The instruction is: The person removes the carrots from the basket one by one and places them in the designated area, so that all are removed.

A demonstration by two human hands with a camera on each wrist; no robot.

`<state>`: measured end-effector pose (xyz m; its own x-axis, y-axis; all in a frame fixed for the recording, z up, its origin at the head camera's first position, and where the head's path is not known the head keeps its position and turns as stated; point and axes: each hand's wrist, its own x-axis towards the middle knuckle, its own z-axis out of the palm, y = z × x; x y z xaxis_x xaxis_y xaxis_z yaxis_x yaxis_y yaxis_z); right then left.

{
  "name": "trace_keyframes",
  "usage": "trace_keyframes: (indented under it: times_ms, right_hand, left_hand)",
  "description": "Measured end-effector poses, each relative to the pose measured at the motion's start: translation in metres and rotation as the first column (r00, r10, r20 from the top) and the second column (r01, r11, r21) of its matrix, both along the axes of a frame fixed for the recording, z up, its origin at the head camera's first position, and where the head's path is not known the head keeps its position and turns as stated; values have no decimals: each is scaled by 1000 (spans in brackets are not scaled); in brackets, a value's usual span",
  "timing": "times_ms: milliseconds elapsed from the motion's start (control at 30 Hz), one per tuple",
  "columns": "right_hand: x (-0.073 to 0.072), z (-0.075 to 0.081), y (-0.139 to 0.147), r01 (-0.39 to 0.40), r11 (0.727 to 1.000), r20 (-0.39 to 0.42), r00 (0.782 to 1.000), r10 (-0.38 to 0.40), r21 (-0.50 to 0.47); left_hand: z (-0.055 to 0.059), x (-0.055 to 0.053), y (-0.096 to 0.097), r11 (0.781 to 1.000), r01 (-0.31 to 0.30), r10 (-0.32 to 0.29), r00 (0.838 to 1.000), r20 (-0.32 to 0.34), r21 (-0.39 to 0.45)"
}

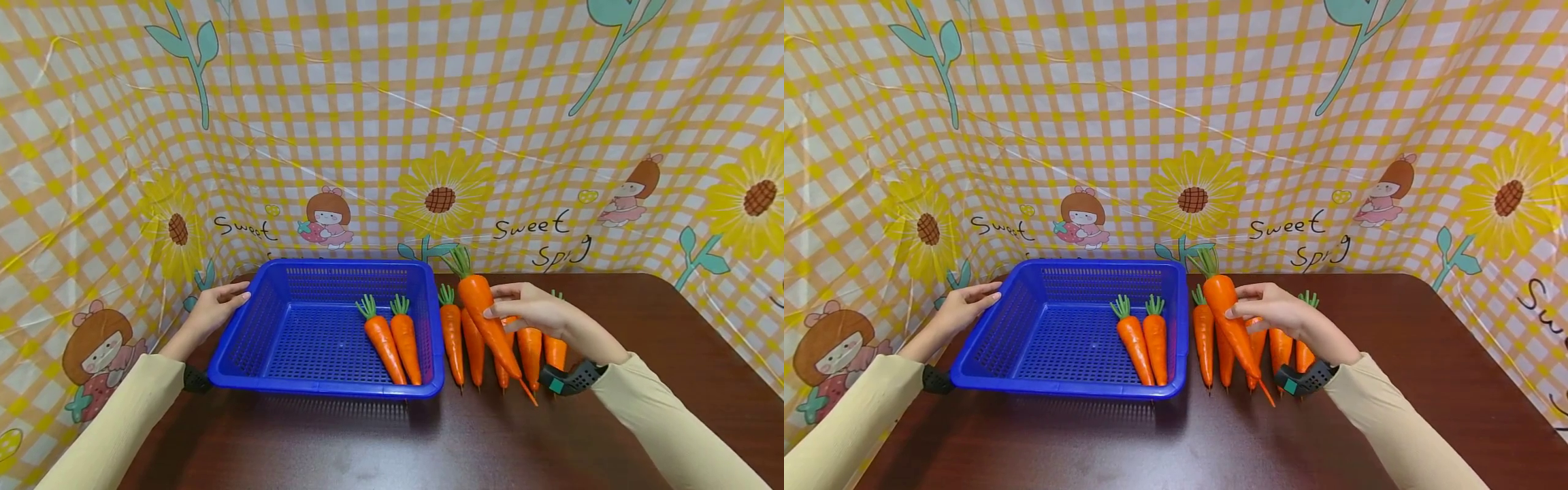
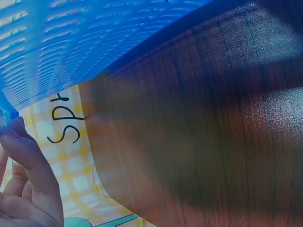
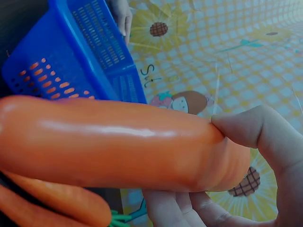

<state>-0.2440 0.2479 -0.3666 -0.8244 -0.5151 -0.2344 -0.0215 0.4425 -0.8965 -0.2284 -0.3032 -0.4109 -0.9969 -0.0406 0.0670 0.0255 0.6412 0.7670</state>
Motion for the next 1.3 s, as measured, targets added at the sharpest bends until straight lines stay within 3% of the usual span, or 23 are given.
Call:
trace_keyframes:
  times_ms: [333, 967, 1300]
  right_hand:
    - [2, -6, 22, 8, 1000, 3, 1000, -8, 11]
    - [8, -31, 75, 51, 998, -15, 999, -50, 22]
    - [10, -38, 99, 52, 998, 5, 999, -52, -30]
  left_hand:
    - [-2, 0, -2, 999, 2, -2, 1000, 15, 41]
    - [-5, -2, -6, 999, 48, -48, 999, -25, 4]
    - [2, -2, -8, 994, 75, -78, 996, 34, 83]
